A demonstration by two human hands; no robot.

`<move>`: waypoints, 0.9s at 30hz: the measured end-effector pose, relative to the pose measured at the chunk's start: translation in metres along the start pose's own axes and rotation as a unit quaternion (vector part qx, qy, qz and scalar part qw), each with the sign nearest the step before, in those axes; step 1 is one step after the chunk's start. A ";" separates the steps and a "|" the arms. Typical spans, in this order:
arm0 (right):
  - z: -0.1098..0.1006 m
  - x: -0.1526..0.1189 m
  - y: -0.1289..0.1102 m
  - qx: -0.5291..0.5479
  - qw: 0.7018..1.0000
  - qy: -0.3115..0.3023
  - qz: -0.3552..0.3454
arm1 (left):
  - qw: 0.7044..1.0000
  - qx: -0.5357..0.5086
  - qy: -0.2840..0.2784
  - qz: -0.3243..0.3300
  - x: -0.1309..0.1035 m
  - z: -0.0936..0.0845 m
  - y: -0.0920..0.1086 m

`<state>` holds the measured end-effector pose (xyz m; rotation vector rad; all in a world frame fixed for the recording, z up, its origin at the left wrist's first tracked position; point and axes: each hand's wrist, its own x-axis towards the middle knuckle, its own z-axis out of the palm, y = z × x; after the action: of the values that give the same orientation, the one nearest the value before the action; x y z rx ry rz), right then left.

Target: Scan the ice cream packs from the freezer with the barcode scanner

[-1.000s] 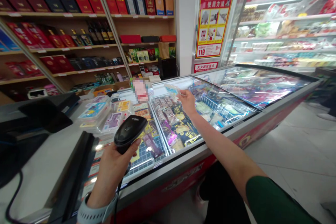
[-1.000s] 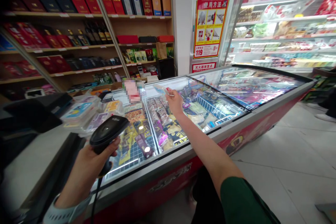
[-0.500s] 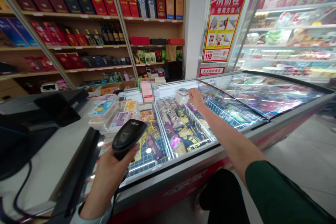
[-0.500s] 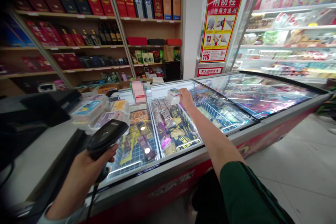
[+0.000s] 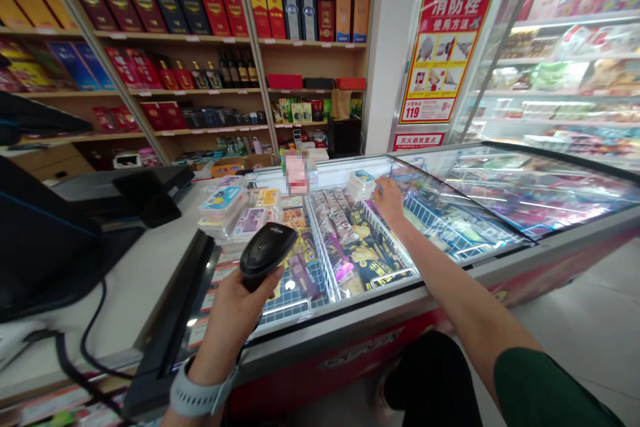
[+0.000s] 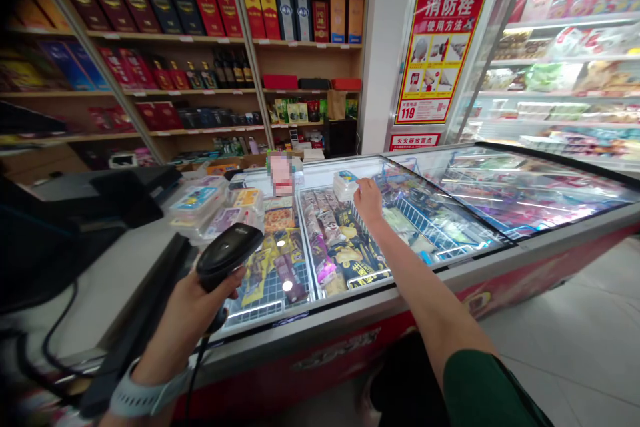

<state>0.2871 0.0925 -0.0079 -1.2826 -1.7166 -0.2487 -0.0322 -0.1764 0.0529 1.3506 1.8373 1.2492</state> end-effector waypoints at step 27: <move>0.017 -0.082 -0.330 0.599 0.490 -0.328 0.542 | 0.984 -0.005 0.144 -0.109 -0.030 -0.089 -0.056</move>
<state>0.0041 -0.0907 0.0366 -0.9933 -0.7065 2.0469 -0.1194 -0.2403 0.0378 0.9690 2.1048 1.3897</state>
